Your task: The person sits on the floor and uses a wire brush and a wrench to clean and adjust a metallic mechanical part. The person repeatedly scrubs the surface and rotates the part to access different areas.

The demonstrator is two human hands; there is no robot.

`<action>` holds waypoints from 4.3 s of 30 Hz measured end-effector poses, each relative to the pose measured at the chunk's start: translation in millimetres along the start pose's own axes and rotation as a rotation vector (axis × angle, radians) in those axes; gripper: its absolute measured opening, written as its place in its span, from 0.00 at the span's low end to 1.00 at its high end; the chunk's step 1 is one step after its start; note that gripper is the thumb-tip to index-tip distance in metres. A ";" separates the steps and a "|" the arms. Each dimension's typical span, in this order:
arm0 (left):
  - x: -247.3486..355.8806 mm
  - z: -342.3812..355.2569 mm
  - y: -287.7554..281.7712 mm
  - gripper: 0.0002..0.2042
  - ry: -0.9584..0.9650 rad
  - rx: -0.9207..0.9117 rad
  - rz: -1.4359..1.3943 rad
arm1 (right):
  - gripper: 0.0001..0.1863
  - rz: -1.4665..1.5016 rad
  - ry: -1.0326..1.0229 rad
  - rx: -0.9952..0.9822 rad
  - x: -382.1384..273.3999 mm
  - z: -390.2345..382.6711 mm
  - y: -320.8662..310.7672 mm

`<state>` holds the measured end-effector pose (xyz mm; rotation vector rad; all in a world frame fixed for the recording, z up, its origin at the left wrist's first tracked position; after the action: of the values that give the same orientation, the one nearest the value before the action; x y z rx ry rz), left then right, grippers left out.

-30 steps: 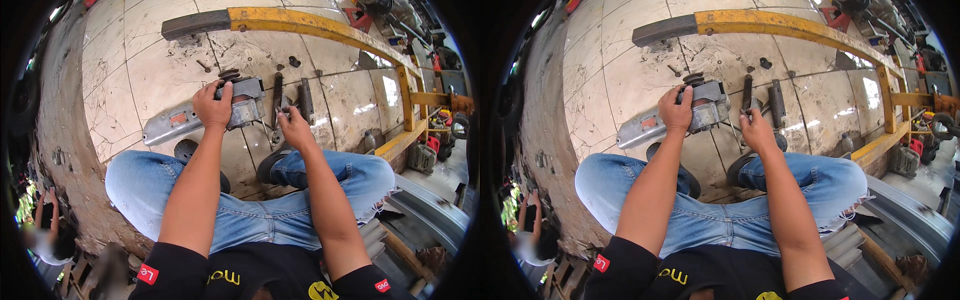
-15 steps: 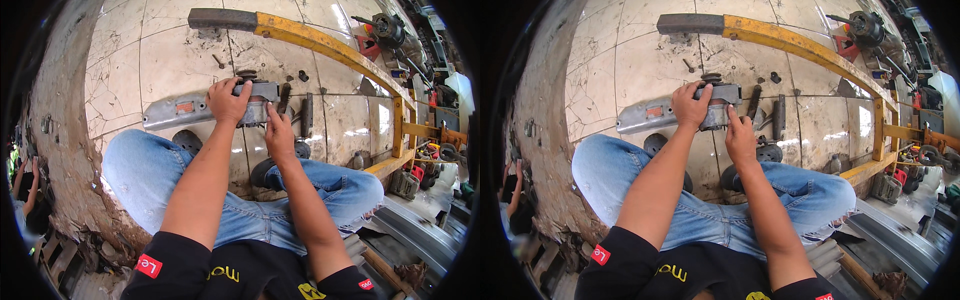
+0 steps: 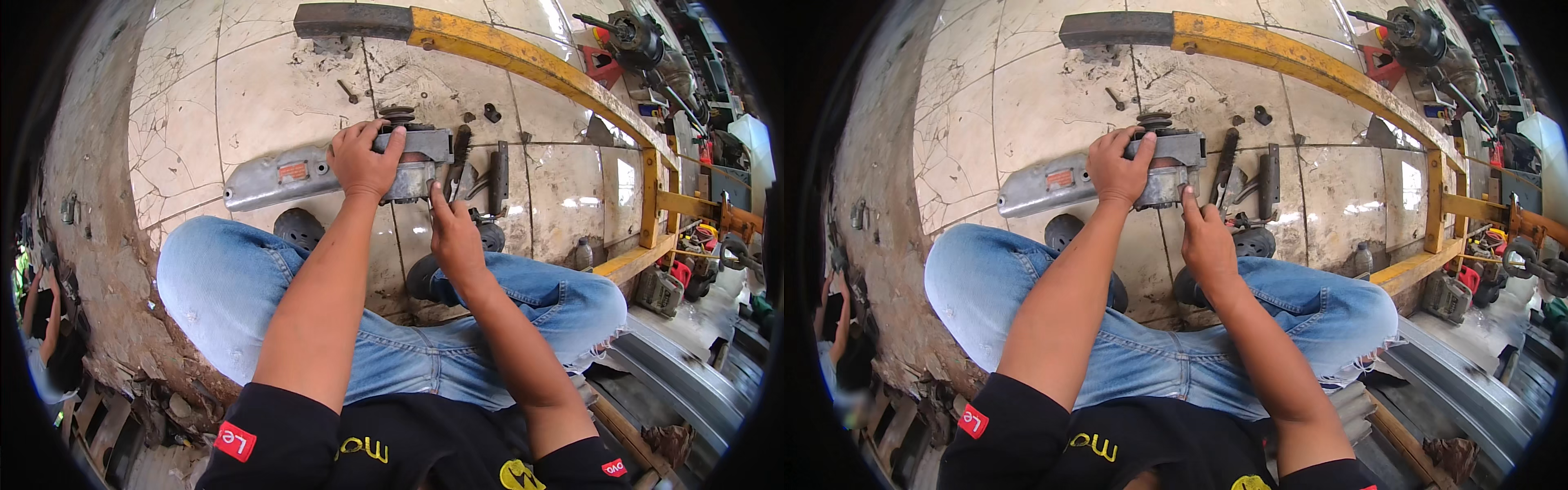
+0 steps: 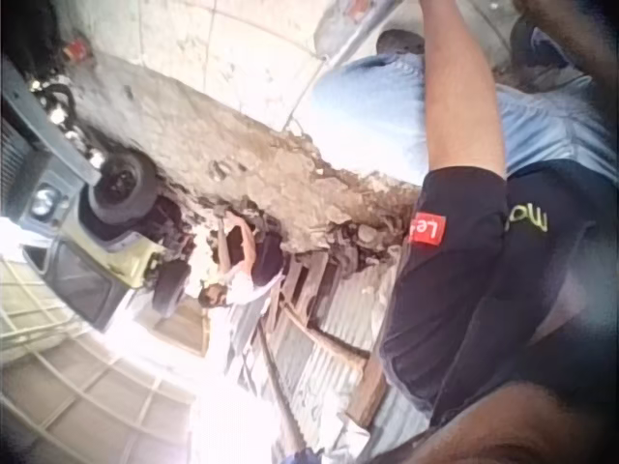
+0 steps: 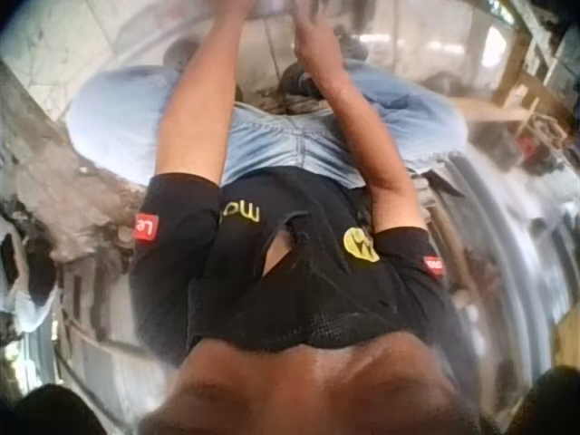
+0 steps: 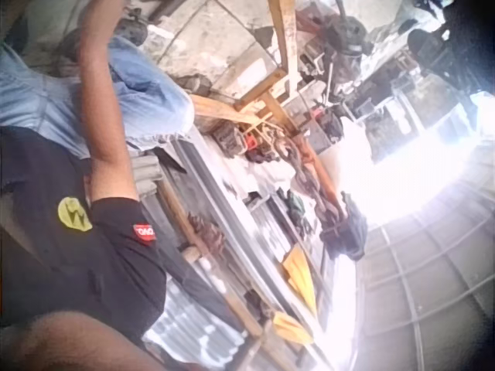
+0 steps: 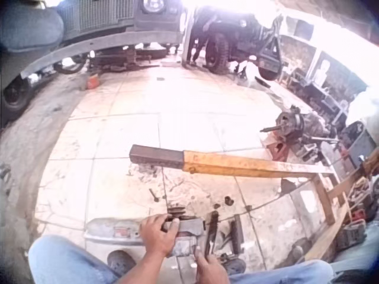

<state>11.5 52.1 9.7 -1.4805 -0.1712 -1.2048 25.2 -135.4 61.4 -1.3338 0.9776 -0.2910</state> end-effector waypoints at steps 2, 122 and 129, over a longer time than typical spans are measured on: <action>-1.4 -0.9 1.8 0.18 -0.018 -0.002 -0.019 | 0.29 0.000 0.001 0.005 -6.8 0.6 -1.3; -16.5 16.4 8.4 0.16 0.078 -0.174 -0.332 | 0.30 0.325 0.142 0.107 -5.6 -4.8 9.1; -18.5 19.4 8.5 0.15 0.116 -0.170 -0.320 | 0.29 0.293 0.153 0.062 -9.1 -10.6 6.4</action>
<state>19.9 74.1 -5.7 -1.5640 -0.2392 -1.5920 9.9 -134.7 60.3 -1.1067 1.2670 -0.1996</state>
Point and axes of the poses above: each hand's wrist, its own z-axis towards the middle knuckle, its own y-axis out of the palm, x = y × z, the point moved 2 cm from there along z, towards the middle knuckle, and after that the axes turned 3 degrees about -z, right-handed, at the moved point
